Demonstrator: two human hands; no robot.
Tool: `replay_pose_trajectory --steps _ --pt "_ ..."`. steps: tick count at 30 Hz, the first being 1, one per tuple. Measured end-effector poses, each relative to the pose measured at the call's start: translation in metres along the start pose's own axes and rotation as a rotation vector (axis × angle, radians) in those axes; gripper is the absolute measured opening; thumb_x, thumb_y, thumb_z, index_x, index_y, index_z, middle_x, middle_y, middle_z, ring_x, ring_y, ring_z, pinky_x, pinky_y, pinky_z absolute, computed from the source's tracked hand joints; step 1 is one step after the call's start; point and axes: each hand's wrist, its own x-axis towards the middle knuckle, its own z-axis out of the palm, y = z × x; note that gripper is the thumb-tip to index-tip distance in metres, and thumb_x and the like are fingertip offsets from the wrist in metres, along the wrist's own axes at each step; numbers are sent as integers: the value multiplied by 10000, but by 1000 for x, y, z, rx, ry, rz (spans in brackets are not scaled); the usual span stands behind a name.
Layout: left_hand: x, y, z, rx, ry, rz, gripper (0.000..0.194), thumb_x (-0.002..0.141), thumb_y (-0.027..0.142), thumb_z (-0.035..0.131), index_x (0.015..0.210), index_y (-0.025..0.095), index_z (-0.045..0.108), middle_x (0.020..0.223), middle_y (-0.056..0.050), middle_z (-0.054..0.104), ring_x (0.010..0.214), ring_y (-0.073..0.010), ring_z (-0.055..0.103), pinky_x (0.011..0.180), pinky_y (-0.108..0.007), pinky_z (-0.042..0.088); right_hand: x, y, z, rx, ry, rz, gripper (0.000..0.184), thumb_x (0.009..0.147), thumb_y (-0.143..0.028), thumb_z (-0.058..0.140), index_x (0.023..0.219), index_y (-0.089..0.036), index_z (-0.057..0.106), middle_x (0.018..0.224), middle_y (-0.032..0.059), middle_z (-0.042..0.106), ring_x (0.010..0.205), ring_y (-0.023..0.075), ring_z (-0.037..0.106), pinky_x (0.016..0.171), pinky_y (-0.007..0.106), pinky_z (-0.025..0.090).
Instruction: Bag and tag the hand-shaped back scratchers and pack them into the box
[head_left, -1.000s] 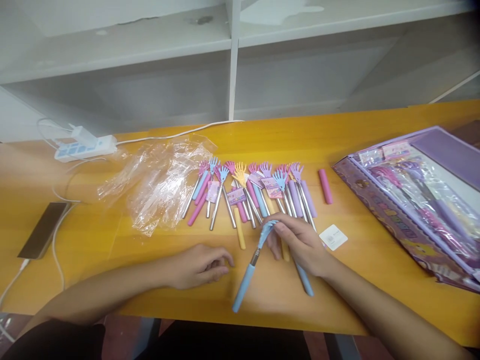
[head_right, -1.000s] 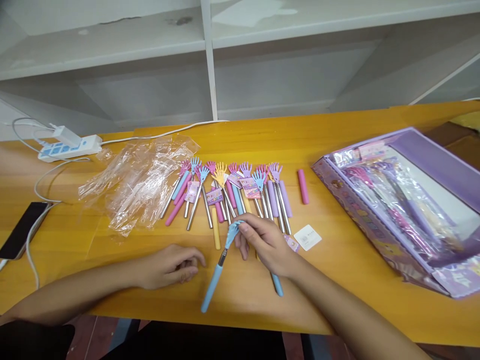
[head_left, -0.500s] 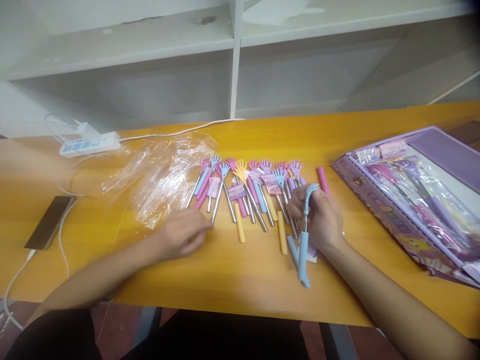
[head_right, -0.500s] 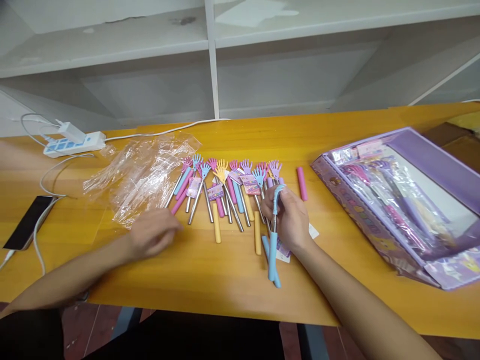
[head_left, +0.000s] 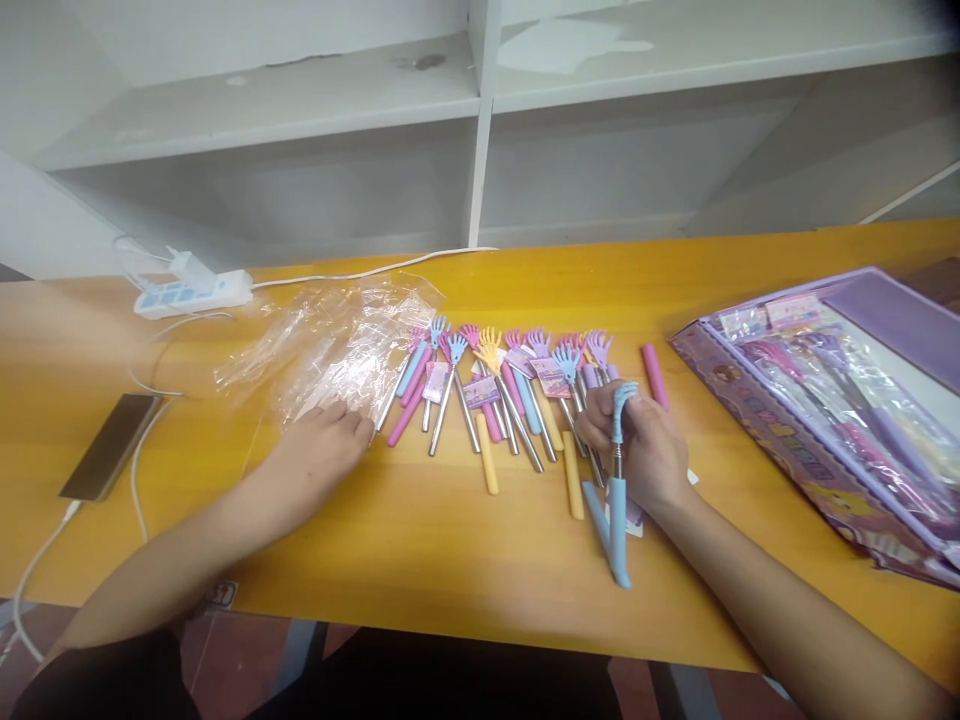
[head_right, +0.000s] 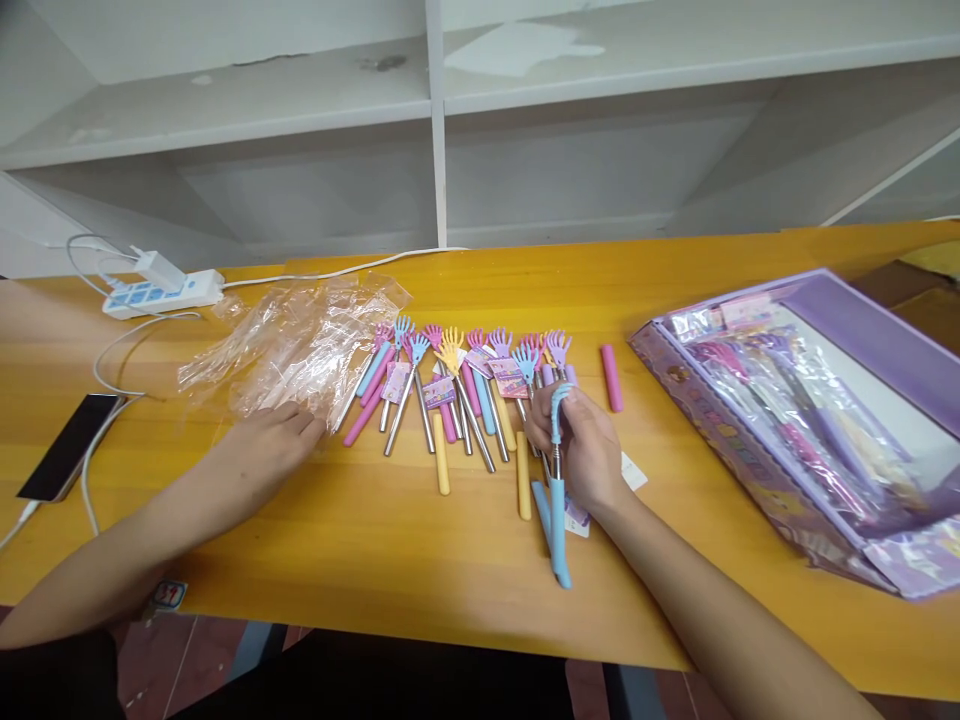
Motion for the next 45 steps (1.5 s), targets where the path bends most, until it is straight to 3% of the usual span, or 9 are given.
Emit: replay_pose_trajectory --steps 5,10,14,21,27,31,36,41,45 --pt "-16 16 -20 -104 176 115 183 1003 75 540 1049 187 677 988 -84 690 926 -262 637 835 -410 528 0 -2 2 15 -14 -11 410 1017 -540 604 757 -231 534 691 -25 328 550 123 293 457 259 290" --pt "-27 29 -43 -134 682 105 325 898 38 724 1180 189 669 986 -57 704 880 -218 666 807 -379 558 2 -5 6 3 -10 -54 448 1002 -603 605 757 -241 502 702 -36 305 557 132 277 455 254 271" --pt "-26 30 -60 -57 927 -24 380 805 51 804 1138 207 710 962 -27 717 820 -189 674 777 -370 565 4 -6 5 30 -30 -54 427 1008 -593 589 775 -245 506 710 -36 299 556 132 258 469 255 270" --pt "-16 16 -106 -269 1010 -374 105 1017 250 627 1034 284 725 968 33 698 892 -176 633 850 -446 504 7 -4 3 -27 -36 -60 433 1046 -609 514 797 -258 461 706 -47 278 540 133 252 472 263 273" --pt "9 -14 -109 -859 1143 -117 36 1002 208 704 969 203 691 814 79 687 664 -78 634 617 -292 534 5 -7 4 70 -104 -44 454 1045 -597 533 770 -247 444 688 -54 288 516 119 268 460 257 291" --pt "23 -11 -88 -1094 974 -81 76 1021 253 712 1026 196 662 896 23 771 655 -116 718 556 -276 608 -4 -11 7 132 -185 32 444 1043 -629 536 823 -256 441 740 -47 408 455 95 330 373 238 283" --pt "34 13 -67 -1133 691 -53 144 1043 319 680 1037 175 672 901 -37 736 725 -142 716 651 -290 619 -13 -16 11 68 -272 70 398 1010 -664 594 990 -267 573 927 -21 554 438 43 188 337 220 125" --pt "37 30 -65 -943 422 174 146 1107 271 550 1057 203 669 1009 -43 734 928 -163 694 852 -312 571 -16 -17 17 -252 -235 -59 415 840 -434 889 1175 -275 701 1200 62 643 738 123 537 589 254 482" --pt "43 58 -57 -718 208 511 109 1101 203 533 1101 204 643 1093 -53 742 1037 -185 655 955 -324 529 -21 -11 20 -366 -326 15 494 890 -407 853 1339 -265 706 1097 59 693 934 172 641 780 274 561"
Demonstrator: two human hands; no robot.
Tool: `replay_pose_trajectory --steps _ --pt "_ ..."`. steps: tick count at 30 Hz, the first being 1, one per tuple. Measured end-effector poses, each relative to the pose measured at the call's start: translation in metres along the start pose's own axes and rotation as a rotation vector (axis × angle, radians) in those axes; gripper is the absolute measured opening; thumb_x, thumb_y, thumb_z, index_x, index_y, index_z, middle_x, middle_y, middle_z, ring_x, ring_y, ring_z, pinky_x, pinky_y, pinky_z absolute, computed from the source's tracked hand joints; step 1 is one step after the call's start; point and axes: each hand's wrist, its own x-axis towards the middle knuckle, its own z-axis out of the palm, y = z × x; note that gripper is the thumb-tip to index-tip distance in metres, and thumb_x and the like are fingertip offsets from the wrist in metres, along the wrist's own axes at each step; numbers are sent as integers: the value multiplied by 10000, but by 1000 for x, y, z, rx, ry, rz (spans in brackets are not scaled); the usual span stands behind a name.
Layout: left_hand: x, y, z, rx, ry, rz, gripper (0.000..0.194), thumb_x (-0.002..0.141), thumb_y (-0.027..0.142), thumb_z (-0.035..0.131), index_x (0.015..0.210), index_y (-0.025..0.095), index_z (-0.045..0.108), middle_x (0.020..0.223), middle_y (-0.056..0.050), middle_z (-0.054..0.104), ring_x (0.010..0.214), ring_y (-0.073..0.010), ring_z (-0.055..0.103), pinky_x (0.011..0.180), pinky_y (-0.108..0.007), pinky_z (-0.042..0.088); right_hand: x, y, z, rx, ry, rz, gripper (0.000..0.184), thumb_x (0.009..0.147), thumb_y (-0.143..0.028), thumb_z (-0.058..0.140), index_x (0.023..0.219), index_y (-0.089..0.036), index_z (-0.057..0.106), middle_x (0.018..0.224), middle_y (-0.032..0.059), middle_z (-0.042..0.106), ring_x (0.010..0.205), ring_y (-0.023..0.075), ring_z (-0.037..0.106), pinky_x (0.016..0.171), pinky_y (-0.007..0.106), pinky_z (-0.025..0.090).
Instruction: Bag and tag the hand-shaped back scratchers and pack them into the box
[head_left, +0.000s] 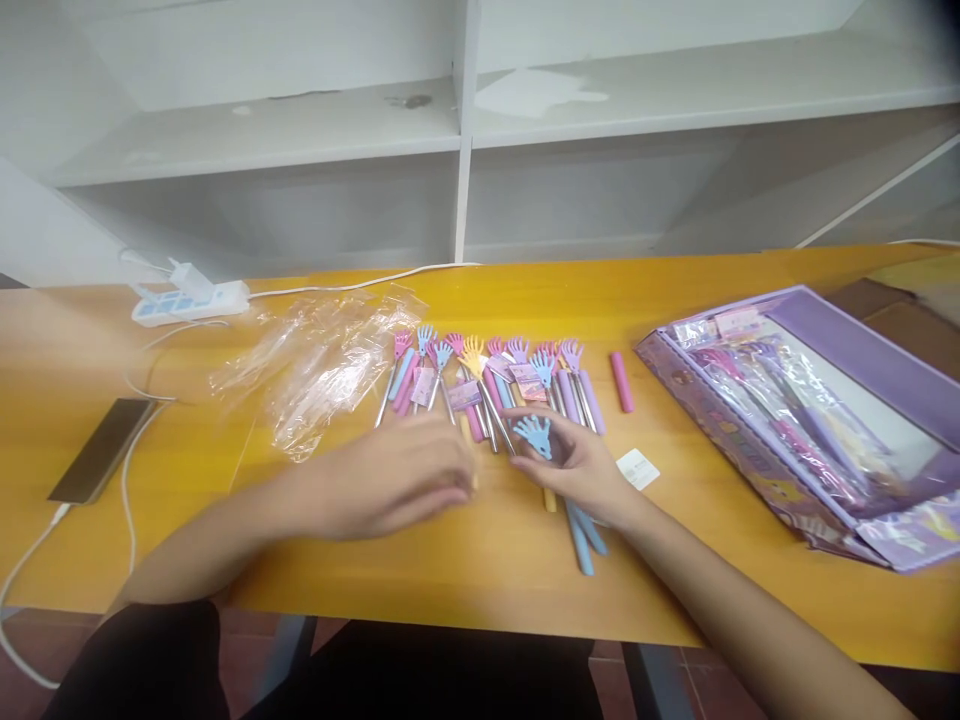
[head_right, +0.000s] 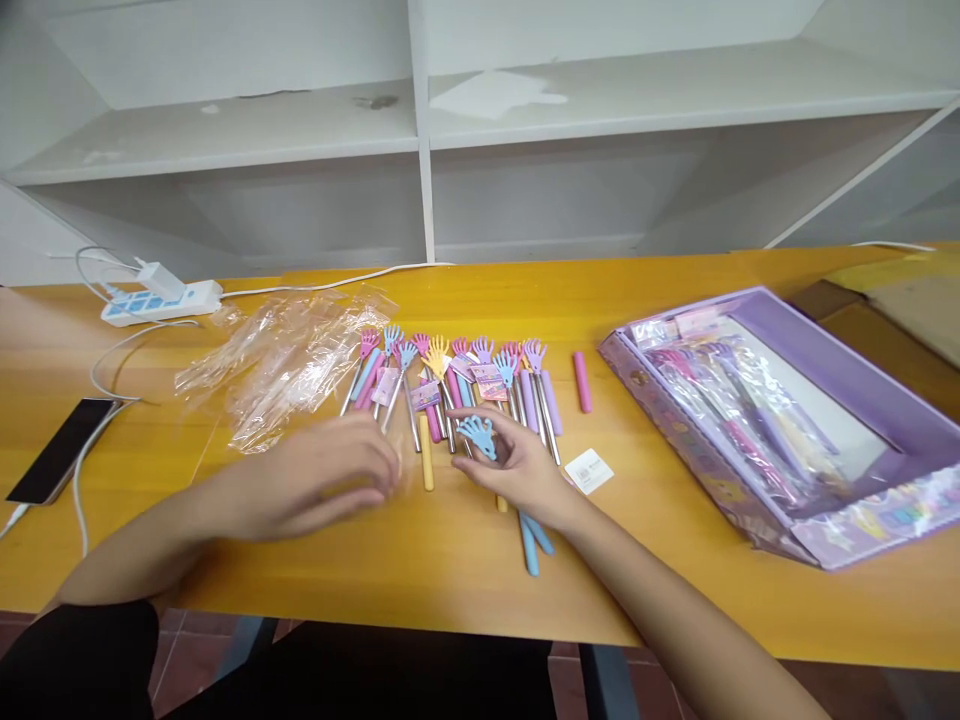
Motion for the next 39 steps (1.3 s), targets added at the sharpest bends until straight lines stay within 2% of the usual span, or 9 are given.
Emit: replay_pose_trajectory --steps 5,9,12,14,16,20,30,36,39 --pt "7 6 53 320 -78 209 262 1069 118 438 962 219 655 940 -70 718 825 -221 593 745 -376 468 -3 -4 0 21 -296 240 551 1029 -478 675 1541 -299 580 878 -8 718 525 84 442 499 226 430" --pt "7 5 74 404 -72 286 276 1043 91 460 878 219 642 814 -51 670 741 -217 535 670 -386 450 1 -12 0 -44 -355 157 367 1018 -499 678 1302 -281 763 1134 63 775 919 196 715 944 401 593" --pt "7 5 68 427 -83 301 229 1083 221 515 906 194 658 837 -57 687 761 -220 556 674 -385 471 1 -11 1 -63 -309 133 345 988 -524 710 1188 -261 806 1091 70 769 1015 232 715 1034 439 561" --pt "5 5 58 436 -86 218 353 1090 487 542 995 172 670 939 -94 720 829 -247 599 703 -391 501 -1 -6 0 3 -286 211 398 979 -541 717 1225 -237 790 805 12 679 684 155 619 722 325 579" --pt "1 2 46 528 -90 19 530 1056 631 539 1170 126 654 1122 -157 726 975 -302 648 811 -428 539 -3 -1 -2 129 -263 320 479 974 -555 721 1301 -206 750 597 -80 439 464 81 351 458 223 372" --pt "-12 -14 39 647 -113 -203 315 1122 302 454 1344 121 585 1354 -193 671 1172 -312 666 984 -450 533 -5 5 -6 388 -171 365 471 951 -510 769 1251 -148 750 584 -125 227 465 42 124 404 198 139" --pt "-3 -44 58 480 -80 -110 183 1036 108 490 1149 171 619 1099 -104 733 869 -202 725 788 -313 567 -4 3 -14 668 -78 263 287 921 -352 796 1135 -162 803 573 -128 156 475 41 52 388 193 60" --pt "2 -35 70 373 27 -2 579 1021 592 611 1325 100 583 1264 -200 729 1065 -311 745 855 -415 617 -6 7 -21 665 -71 171 351 935 -372 759 1237 -194 777 561 -128 149 479 57 39 396 212 45" --pt "4 -38 76 370 128 25 387 1082 497 556 1147 129 657 1101 -135 766 961 -256 750 798 -370 607 -7 6 -20 651 -92 161 410 936 -380 754 1308 -207 745 558 -126 167 480 63 46 396 218 47"
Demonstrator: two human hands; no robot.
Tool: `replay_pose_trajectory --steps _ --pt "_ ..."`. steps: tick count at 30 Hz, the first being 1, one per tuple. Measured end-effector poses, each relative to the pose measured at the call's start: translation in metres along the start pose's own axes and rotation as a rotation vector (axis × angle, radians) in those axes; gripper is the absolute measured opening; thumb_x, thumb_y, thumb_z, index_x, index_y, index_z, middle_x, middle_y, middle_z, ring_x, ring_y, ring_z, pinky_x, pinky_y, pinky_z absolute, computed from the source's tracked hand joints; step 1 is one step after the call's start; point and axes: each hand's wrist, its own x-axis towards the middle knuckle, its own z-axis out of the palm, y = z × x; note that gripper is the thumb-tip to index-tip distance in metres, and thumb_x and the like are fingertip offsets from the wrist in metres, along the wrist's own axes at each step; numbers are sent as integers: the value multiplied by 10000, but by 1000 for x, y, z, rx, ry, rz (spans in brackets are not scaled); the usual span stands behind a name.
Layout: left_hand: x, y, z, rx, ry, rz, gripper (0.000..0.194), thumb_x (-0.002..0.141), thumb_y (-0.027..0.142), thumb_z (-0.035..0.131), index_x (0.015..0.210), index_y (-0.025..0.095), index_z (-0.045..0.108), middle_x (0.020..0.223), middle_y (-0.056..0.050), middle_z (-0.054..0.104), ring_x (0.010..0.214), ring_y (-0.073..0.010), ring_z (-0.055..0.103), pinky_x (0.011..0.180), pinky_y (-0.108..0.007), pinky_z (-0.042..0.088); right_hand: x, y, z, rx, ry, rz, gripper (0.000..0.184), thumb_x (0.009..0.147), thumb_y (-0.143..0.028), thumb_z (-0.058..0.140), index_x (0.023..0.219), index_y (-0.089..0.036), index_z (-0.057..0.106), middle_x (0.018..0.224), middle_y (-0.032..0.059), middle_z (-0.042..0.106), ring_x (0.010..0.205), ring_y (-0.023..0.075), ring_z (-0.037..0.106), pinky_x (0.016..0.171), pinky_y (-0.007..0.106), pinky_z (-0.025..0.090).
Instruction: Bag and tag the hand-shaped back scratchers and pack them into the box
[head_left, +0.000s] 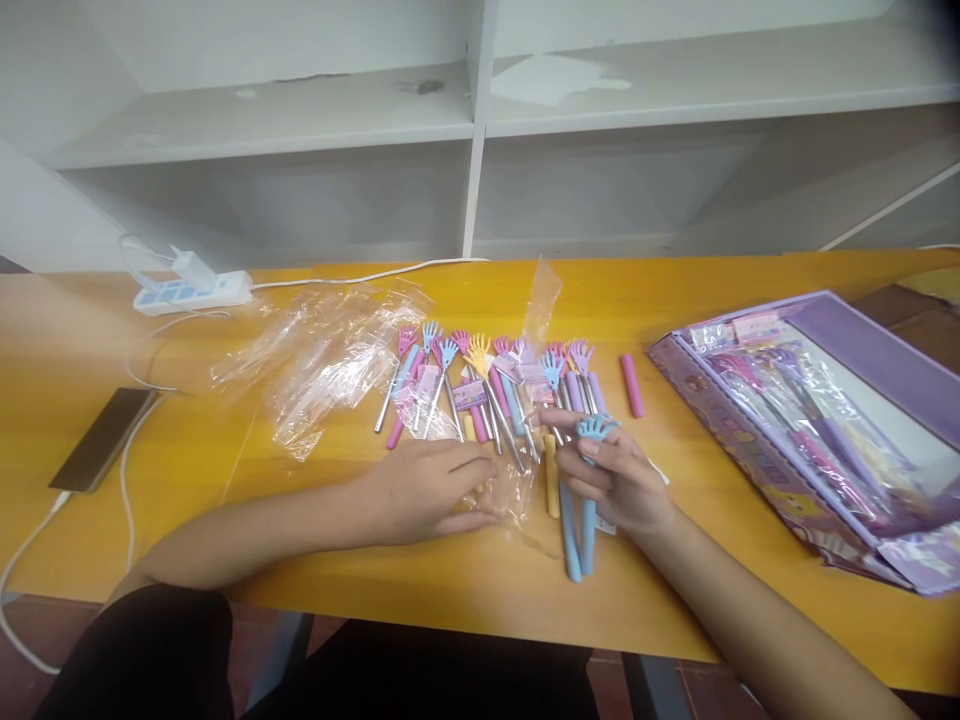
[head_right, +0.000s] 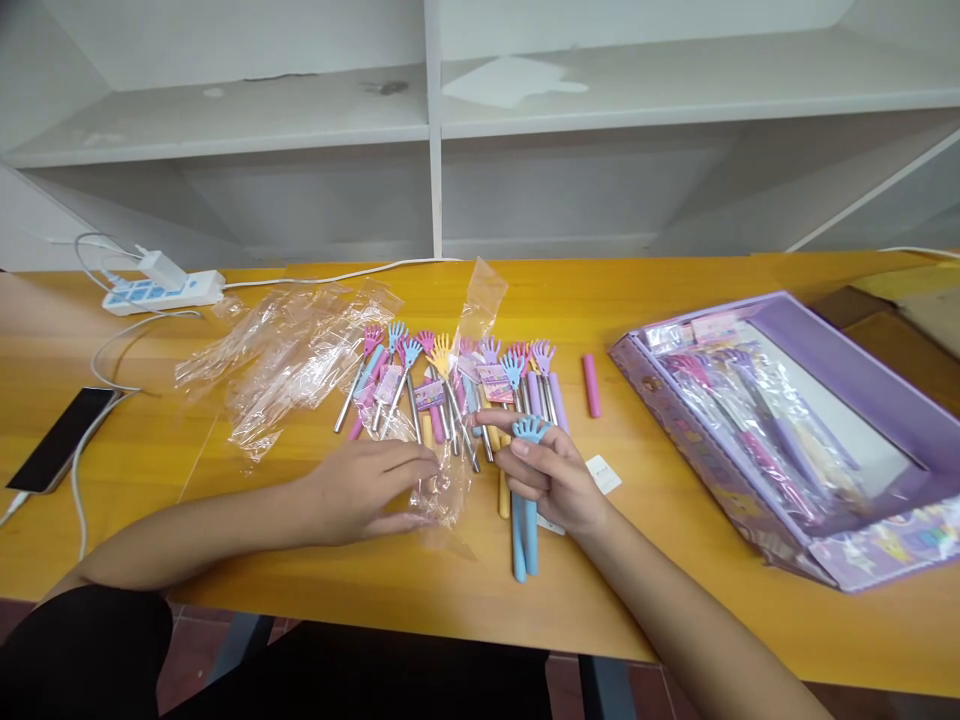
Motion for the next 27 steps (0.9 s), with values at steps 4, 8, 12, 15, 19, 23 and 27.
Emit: replay_pose_trajectory --steps 4,8,12,15,19,23,27 --pt "1 -3 -2 -46 -41 -41 288 1112 246 442 946 172 666 862 -53 710 792 -186 696 726 -318 564 0 -1 1 8 14 -19 407 924 -377 762 1297 -213 751 555 -122 184 476 62 47 394 225 45" --pt "0 6 -5 -330 -116 -170 432 1001 456 674 1293 143 610 1173 -138 729 1022 -265 724 844 -386 616 -1 -2 0 11 65 -55 429 906 -360 776 1317 -245 738 545 -120 206 480 75 54 394 240 58" --pt "0 11 3 -510 -45 -327 769 897 615 797 1473 187 523 1437 -181 639 1322 -331 642 1084 -464 571 -6 -2 6 -4 17 -61 538 906 -361 773 1417 -216 689 541 -119 218 475 81 84 398 245 86" --pt "2 6 7 -605 27 -307 491 966 499 769 1346 214 643 1309 -123 710 1235 -273 687 1061 -401 567 -9 -1 13 5 -66 -30 575 937 -357 750 1486 -217 649 558 -118 206 474 78 104 409 233 121" --pt "3 0 5 -626 28 -227 175 1072 336 623 1088 194 722 1112 -82 763 1054 -209 737 961 -334 578 -10 0 15 25 -74 -36 584 933 -353 748 1495 -235 642 547 -116 224 477 81 100 413 236 117" --pt "1 -4 9 -293 -166 -58 356 1017 358 701 1302 147 664 1339 -181 707 1213 -300 695 1047 -421 562 -6 -4 11 24 77 -109 528 899 -326 730 1421 -270 681 624 -30 576 495 86 72 413 272 69" --pt "-2 -7 21 -17 -319 126 623 970 374 761 1478 101 526 1455 -217 649 1216 -327 661 1039 -437 547 -3 -11 9 -40 193 -126 534 883 -327 681 1416 -330 672 1187 107 785 505 75 55 426 313 23"
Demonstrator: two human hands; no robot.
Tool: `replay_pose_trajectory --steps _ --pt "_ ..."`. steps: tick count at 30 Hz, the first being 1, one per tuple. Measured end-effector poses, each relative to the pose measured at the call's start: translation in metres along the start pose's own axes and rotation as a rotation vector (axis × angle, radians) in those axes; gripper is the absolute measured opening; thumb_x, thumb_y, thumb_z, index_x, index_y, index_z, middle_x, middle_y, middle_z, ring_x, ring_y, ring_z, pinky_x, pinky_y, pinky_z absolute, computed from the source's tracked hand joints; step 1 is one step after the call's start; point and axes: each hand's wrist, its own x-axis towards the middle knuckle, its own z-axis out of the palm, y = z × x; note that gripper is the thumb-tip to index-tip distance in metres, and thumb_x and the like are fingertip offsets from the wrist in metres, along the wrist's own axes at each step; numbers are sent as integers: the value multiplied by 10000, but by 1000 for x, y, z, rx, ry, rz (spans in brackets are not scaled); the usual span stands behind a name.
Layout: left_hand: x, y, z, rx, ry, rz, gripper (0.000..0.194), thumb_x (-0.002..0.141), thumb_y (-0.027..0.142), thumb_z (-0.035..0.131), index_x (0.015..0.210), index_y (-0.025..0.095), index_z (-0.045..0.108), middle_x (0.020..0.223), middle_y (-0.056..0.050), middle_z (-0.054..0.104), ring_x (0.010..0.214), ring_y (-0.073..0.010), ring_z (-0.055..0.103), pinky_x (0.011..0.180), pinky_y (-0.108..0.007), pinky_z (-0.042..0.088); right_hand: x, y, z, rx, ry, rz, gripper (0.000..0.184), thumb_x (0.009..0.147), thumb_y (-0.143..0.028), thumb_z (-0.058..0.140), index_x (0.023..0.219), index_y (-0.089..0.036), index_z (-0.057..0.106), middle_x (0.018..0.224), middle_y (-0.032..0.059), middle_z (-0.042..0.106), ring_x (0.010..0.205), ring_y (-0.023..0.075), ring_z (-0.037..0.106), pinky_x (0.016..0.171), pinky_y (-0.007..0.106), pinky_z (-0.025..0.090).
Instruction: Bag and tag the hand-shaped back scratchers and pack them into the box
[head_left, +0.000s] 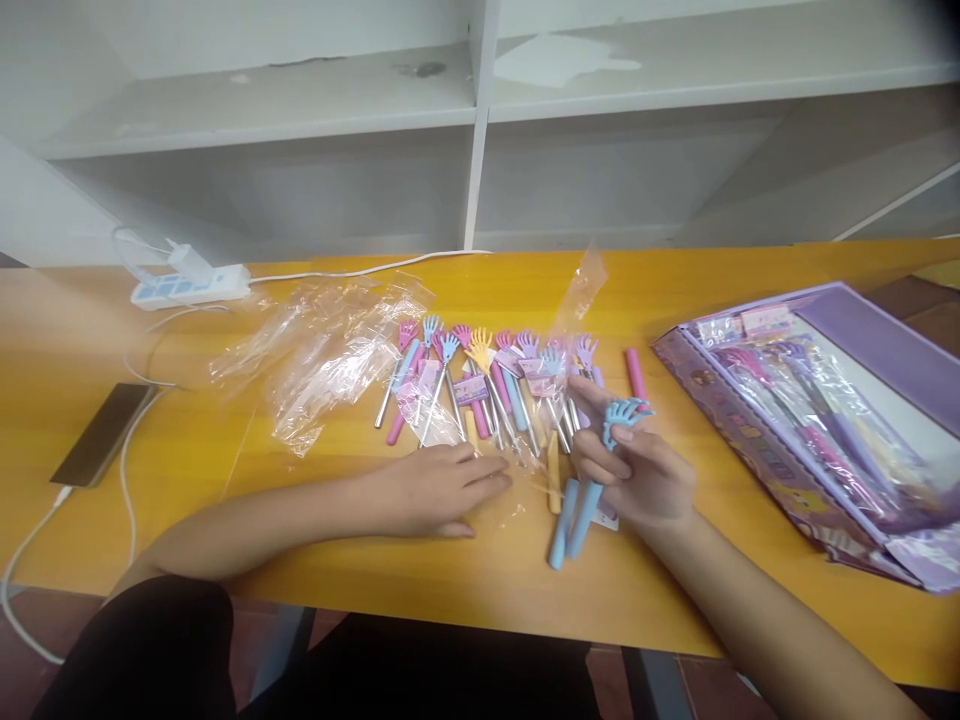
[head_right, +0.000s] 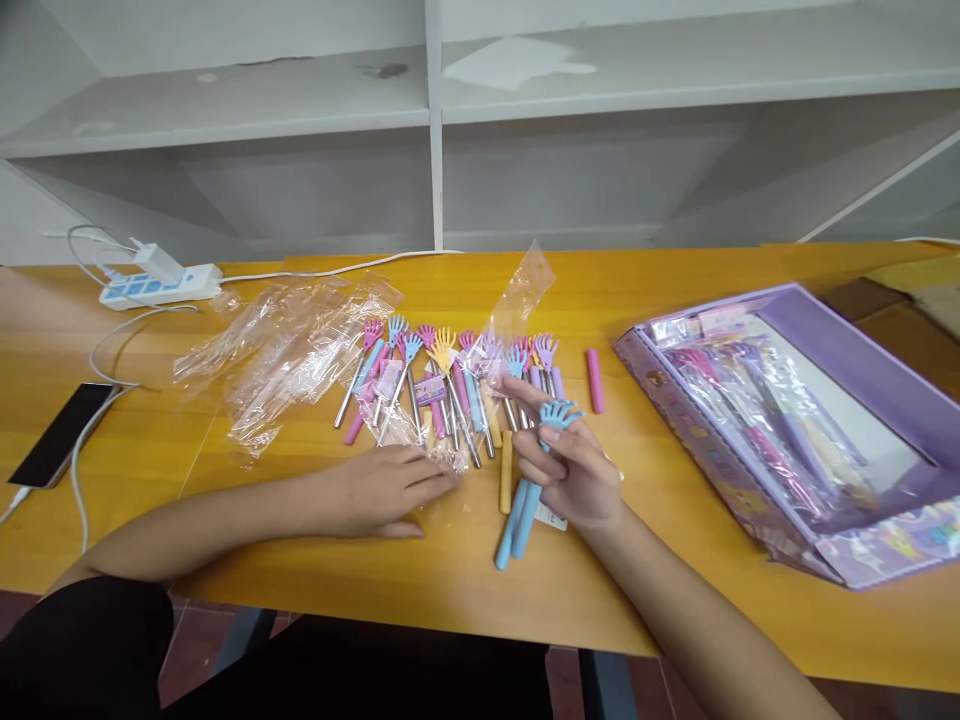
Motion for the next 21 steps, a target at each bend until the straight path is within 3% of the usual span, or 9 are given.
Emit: replay_pose_trajectory --steps 3,7,9,12,15,18,21 --pt "1 0 5 65 9 22 329 1053 207 568 1379 173 598 1317 -139 725 1103 -262 678 950 -387 545 1 -3 1 -65 31 4 547 870 -364 668 1416 -343 681 1366 120 741 507 78 54 434 330 10" --pt "-1 2 -10 78 11 11 357 1010 149 543 1362 184 596 1202 -113 741 1058 -270 662 886 -388 532 1 -2 2 -57 42 26 585 847 -367 675 1431 -342 683 1442 122 708 506 72 66 433 324 22" --pt "-5 5 -28 24 11 13 380 991 145 548 1369 139 588 1130 -121 738 1018 -275 649 858 -396 540 2 -2 1 -33 47 33 595 841 -355 675 1436 -343 683 1455 119 701 502 68 69 436 321 21" --pt "-14 9 -67 -160 15 -4 256 993 130 536 1213 182 657 1035 -85 724 979 -228 652 855 -343 550 3 -2 -1 -7 61 33 607 839 -330 668 1446 -354 677 1455 111 700 501 69 65 442 322 21" --pt "-31 10 -108 -265 69 -95 235 1027 148 514 1178 217 681 1042 -69 713 987 -206 668 874 -326 567 3 -3 -3 24 79 28 613 836 -301 664 1446 -359 675 1421 104 717 501 65 66 446 318 25" --pt "-57 11 -142 -305 190 -199 322 1049 224 439 1242 259 694 1129 -73 715 988 -225 685 893 -383 583 3 -3 -3 8 84 24 576 846 -310 661 1420 -354 691 1362 99 741 503 68 74 446 319 32" --pt "-92 17 -160 -187 417 -398 385 1059 416 403 1214 316 741 1156 -71 703 1011 -280 665 895 -487 561 3 -3 -3 -40 79 18 541 851 -349 674 1391 -344 707 1236 96 774 508 80 69 447 324 34"
